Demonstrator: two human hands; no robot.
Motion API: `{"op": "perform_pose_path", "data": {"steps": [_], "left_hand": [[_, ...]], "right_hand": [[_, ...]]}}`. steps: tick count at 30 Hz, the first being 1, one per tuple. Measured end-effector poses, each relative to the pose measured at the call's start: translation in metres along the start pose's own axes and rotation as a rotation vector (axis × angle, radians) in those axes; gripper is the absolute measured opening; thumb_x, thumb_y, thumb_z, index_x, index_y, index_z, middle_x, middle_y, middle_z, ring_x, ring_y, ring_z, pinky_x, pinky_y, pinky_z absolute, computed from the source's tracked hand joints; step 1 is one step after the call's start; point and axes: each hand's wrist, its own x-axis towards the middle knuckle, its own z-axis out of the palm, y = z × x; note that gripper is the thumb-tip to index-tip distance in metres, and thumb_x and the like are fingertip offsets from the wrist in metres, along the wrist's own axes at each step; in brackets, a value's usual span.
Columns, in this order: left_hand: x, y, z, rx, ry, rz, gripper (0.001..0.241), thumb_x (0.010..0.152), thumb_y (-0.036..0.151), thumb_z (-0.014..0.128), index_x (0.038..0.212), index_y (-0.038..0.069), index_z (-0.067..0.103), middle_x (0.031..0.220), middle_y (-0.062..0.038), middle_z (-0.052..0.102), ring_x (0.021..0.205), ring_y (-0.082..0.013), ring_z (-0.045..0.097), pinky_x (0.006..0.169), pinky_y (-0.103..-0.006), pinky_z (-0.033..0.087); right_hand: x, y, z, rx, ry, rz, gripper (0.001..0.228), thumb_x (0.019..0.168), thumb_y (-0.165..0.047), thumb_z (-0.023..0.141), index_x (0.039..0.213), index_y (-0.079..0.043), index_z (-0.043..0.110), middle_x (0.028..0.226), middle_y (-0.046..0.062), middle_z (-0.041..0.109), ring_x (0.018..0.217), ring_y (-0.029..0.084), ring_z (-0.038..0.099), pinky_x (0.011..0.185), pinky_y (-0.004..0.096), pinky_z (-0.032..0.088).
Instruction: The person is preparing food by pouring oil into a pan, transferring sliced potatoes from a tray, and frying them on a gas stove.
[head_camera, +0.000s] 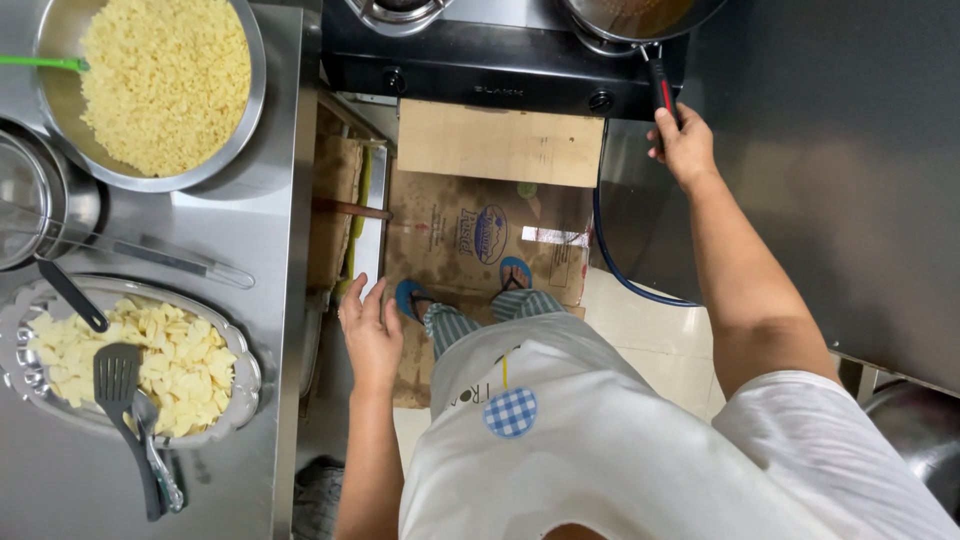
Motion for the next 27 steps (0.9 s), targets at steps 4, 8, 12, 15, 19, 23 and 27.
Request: {"op": "perform_pose_path", "data": {"steps": [4, 8, 12, 15, 19, 23, 27], "left_hand": [[-0.007, 0.0, 0.002, -0.01, -0.029, -0.036, 0.031, 0.099, 0.012, 0.073, 0.13, 0.009, 0.073, 0.143, -0.014, 0.059, 0.134, -0.0392, 0.059, 0.114, -0.056, 0.047], [-0.018, -0.002, 0.007, -0.008, -0.037, -0.056, 0.032, 0.099, 0.014, 0.073, 0.131, 0.011, 0.073, 0.144, -0.012, 0.059, 0.135, -0.0378, 0.058, 0.113, -0.0565, 0.045], [-0.025, 0.005, 0.002, -0.015, -0.085, -0.106, 0.03, 0.1, 0.013, 0.072, 0.13, 0.011, 0.075, 0.141, -0.014, 0.061, 0.132, -0.0382, 0.061, 0.112, -0.0538, 0.048], [-0.032, 0.005, -0.002, -0.053, -0.175, -0.129, 0.032, 0.104, 0.017, 0.063, 0.135, 0.011, 0.072, 0.143, -0.017, 0.059, 0.131, -0.0407, 0.058, 0.109, -0.0538, 0.05], [-0.057, -0.01, 0.004, -0.067, -0.381, -0.256, 0.037, 0.103, 0.018, 0.059, 0.138, 0.011, 0.069, 0.151, -0.01, 0.055, 0.135, -0.0362, 0.052, 0.108, -0.0492, 0.053], [-0.084, -0.026, 0.014, -0.041, -0.475, -0.334, 0.037, 0.103, 0.019, 0.058, 0.138, 0.015, 0.069, 0.147, -0.011, 0.057, 0.131, -0.0373, 0.055, 0.107, -0.0507, 0.052], [-0.121, -0.053, 0.032, 0.047, -0.541, -0.39, 0.036, 0.102, 0.029, 0.06, 0.135, 0.018, 0.071, 0.145, -0.007, 0.061, 0.128, -0.0299, 0.064, 0.109, -0.0524, 0.051]], "right_hand": [[-0.02, -0.017, -0.004, 0.01, 0.115, 0.047, 0.061, 0.122, -0.051, 0.049, 0.156, 0.0, 0.043, 0.134, 0.031, 0.066, 0.1, 0.038, 0.08, 0.082, 0.047, 0.072], [-0.002, 0.057, 0.007, 0.534, 0.35, 0.366, 0.064, 0.107, -0.059, 0.04, 0.149, -0.014, 0.054, 0.12, 0.01, 0.069, 0.08, 0.024, 0.083, 0.067, 0.03, 0.079], [-0.001, 0.113, 0.046, 1.02, 0.476, 0.659, 0.021, 0.107, -0.025, 0.047, 0.109, -0.009, 0.06, 0.087, 0.007, 0.065, 0.07, 0.017, 0.075, 0.062, 0.031, 0.073], [0.007, 0.107, 0.087, 0.943, 0.398, 0.656, 0.014, 0.104, -0.006, 0.056, 0.117, -0.004, 0.06, 0.087, 0.009, 0.064, 0.067, 0.017, 0.069, 0.058, 0.029, 0.067], [0.038, 0.085, 0.13, 0.875, 0.355, 0.562, 0.025, 0.093, 0.007, 0.061, 0.116, -0.002, 0.055, 0.083, 0.014, 0.061, 0.059, 0.018, 0.062, 0.049, 0.026, 0.057], [0.088, 0.094, 0.153, 0.728, 0.389, 0.578, 0.031, 0.095, -0.003, 0.065, 0.124, -0.009, 0.058, 0.098, 0.008, 0.067, 0.063, 0.014, 0.062, 0.057, 0.023, 0.062], [0.112, 0.101, 0.169, 0.812, 0.519, 0.599, 0.028, 0.096, -0.009, 0.075, 0.104, -0.021, 0.052, 0.09, 0.006, 0.068, 0.067, 0.013, 0.067, 0.065, 0.028, 0.066]]}}
